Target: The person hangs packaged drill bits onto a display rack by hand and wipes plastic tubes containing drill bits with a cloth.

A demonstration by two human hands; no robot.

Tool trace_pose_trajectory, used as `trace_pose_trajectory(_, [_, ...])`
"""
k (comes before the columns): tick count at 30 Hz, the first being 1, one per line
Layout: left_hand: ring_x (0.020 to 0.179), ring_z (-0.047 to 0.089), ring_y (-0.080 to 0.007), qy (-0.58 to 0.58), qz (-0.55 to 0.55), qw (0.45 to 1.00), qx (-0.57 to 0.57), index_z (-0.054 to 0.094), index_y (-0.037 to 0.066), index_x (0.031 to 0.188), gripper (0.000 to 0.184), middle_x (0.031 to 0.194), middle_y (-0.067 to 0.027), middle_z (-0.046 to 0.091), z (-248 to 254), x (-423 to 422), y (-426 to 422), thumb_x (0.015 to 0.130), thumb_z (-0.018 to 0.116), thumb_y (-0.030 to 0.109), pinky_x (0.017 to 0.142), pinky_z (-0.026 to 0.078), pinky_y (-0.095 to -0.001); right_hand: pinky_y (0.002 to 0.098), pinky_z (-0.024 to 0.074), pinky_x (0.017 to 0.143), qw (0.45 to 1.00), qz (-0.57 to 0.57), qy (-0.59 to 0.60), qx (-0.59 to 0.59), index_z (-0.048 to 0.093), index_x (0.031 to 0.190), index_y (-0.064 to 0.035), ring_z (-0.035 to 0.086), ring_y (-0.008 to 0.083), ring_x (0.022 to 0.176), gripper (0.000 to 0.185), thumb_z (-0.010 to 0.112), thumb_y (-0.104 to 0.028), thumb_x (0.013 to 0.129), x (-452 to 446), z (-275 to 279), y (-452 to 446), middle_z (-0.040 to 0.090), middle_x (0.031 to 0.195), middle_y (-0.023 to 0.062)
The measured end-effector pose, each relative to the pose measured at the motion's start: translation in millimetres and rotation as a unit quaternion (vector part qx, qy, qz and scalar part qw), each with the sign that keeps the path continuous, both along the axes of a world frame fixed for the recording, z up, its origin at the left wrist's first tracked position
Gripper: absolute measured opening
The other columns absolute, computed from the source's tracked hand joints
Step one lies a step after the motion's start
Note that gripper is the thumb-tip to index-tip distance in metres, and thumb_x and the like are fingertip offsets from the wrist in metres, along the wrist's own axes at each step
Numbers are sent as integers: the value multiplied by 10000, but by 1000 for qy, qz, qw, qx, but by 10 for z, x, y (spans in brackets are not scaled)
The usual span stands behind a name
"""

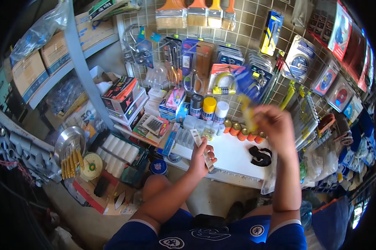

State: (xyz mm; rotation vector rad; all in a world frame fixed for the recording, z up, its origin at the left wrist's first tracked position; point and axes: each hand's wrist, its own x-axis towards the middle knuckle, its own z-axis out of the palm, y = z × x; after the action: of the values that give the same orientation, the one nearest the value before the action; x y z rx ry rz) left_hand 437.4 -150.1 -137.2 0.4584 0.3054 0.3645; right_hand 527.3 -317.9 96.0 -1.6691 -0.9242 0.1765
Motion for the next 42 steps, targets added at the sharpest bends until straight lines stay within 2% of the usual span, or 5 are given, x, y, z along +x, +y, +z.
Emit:
trace_pose_trajectory(23, [553, 464, -139, 10, -18, 999, -48, 489, 216, 1256, 450, 779, -9, 524, -5, -46, 67, 950, 561, 539, 516, 408, -334, 303, 552, 832, 967, -177, -93, 160, 634, 1132, -60, 618, 159, 1030, 199, 637, -162, 960, 1010, 1214, 179, 629, 1112, 77])
trace_pose_trajectory(27, [463, 385, -116, -77, -9, 994, -70, 480, 233, 1257, 496, 706, 4, 503, -40, -57, 163, 998, 352, 636, 466, 353, -317, 331, 592, 819, 920, -126, -207, 308, 606, 991, -22, 612, 151, 1013, 136, 611, -157, 972, 55, 794, 92, 624, 1123, 116])
trace_pose_trajectory(33, [1039, 615, -144, -167, 61, 983, 51, 521, 107, 1172, 181, 1092, -28, 628, 186, -27, 162, 1028, 523, 217, 884, 505, -334, 341, 565, 734, 976, 30, -159, -144, 582, 1257, -23, 699, 261, 903, 468, 751, -127, 833, -381, -936, 412, 667, 1082, 201])
trace_pose_trajectory(36, [1046, 613, -127, -191, 58, 974, 104, 548, 60, 1167, 203, 1127, -37, 639, 230, -63, 154, 979, 601, 115, 913, 492, -326, 316, 545, 699, 994, 43, -30, -99, 618, 1228, -20, 693, 198, 816, 414, 733, -105, 840, -235, -1491, 494, 717, 951, 150])
trace_pose_trajectory(42, [1051, 611, -177, -34, 57, 971, 232, 532, 103, 1324, 350, 1191, -55, 617, 178, -169, 228, 1005, 560, 244, 903, 492, -354, 255, 500, 682, 997, -38, -57, -19, 656, 1123, 7, 627, 85, 771, 270, 707, -6, 859, -23, -904, 327, 698, 847, 53])
